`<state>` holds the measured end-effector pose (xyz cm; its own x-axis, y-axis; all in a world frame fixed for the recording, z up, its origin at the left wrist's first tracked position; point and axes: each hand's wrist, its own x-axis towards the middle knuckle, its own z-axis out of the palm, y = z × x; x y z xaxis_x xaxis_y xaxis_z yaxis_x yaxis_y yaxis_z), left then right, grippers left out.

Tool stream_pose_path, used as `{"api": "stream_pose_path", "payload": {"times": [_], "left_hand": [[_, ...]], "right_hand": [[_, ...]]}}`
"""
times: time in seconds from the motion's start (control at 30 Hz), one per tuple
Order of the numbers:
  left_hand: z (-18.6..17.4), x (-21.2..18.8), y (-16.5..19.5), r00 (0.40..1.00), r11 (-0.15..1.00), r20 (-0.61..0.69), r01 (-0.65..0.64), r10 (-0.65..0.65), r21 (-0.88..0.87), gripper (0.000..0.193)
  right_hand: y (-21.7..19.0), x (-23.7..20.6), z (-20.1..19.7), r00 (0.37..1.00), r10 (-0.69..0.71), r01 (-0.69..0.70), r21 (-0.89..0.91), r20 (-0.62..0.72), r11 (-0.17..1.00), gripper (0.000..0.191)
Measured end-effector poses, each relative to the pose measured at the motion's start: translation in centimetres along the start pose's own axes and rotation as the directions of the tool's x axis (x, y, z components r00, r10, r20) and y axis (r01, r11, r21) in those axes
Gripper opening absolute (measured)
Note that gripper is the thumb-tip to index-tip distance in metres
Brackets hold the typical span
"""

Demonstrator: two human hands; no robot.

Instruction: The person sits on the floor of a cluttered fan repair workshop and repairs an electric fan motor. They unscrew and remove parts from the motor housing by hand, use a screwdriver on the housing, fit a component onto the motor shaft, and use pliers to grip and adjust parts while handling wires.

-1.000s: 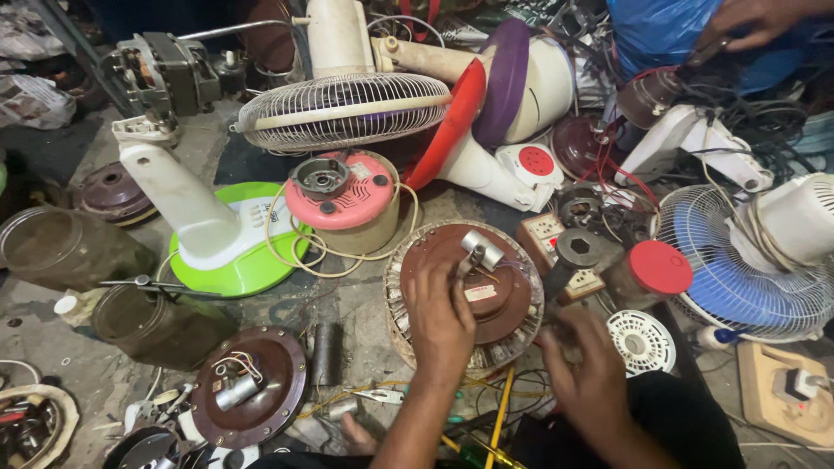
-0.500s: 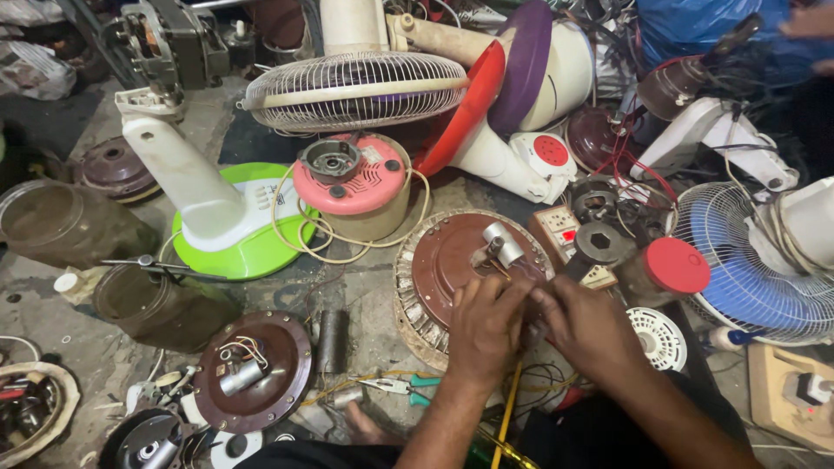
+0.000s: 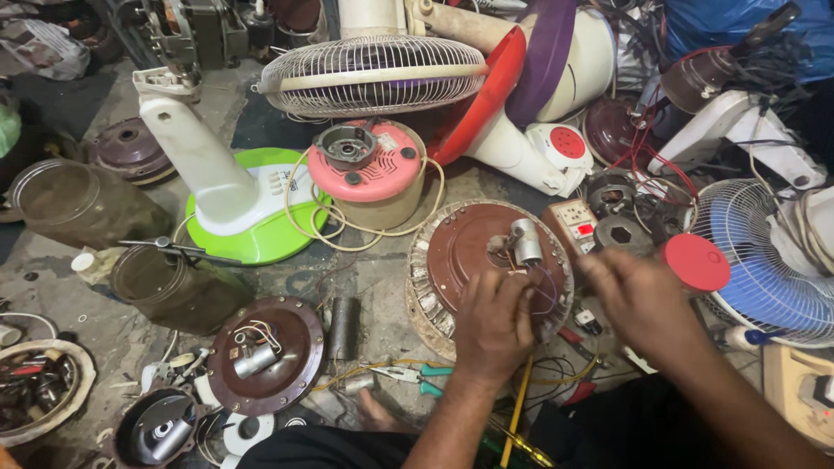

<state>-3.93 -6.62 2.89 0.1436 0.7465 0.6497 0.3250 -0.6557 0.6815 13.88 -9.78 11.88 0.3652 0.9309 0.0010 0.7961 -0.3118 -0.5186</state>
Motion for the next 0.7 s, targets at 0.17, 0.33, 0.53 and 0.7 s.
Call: {"api": "stream_pose_path", "payload": {"times": [0.17, 0.33, 0.53, 0.7], "left_hand": [[-0.3, 0.1, 0.0, 0.997, 0.998, -0.066, -0.045, 0.041, -0.052, 0.016], [-0.7, -0.2, -0.6, 0.997, 0.995, -0.012, -0.076, 0.076, -0.06, 0.019], [-0.5, -0.3, -1.2, 0.991, 0.991, 0.01, -0.134, 0.134, -0.032, 0.021], [-0.7, -0.2, -1.4, 0.99, 0.991, 0.047, -0.136, 0.136, -0.015, 0.019]], "right_hand": [[-3.3, 2.7, 1.2, 0.871, -0.491, 0.492, 0.029, -0.019, 0.87, 0.028], [-4.2, 3.9, 3.3, 0.854, -0.518, 0.507, -0.28, 0.039, 0.815, 0.026], [-1.6, 5.4, 5.8, 0.987, -0.087, 0.068, 0.143, 0.134, 0.987, 0.021], [0.6, 6.1, 7.2, 0.991, -0.044, -0.035, 0.549, 0.13, 0.835, 0.018]]}}
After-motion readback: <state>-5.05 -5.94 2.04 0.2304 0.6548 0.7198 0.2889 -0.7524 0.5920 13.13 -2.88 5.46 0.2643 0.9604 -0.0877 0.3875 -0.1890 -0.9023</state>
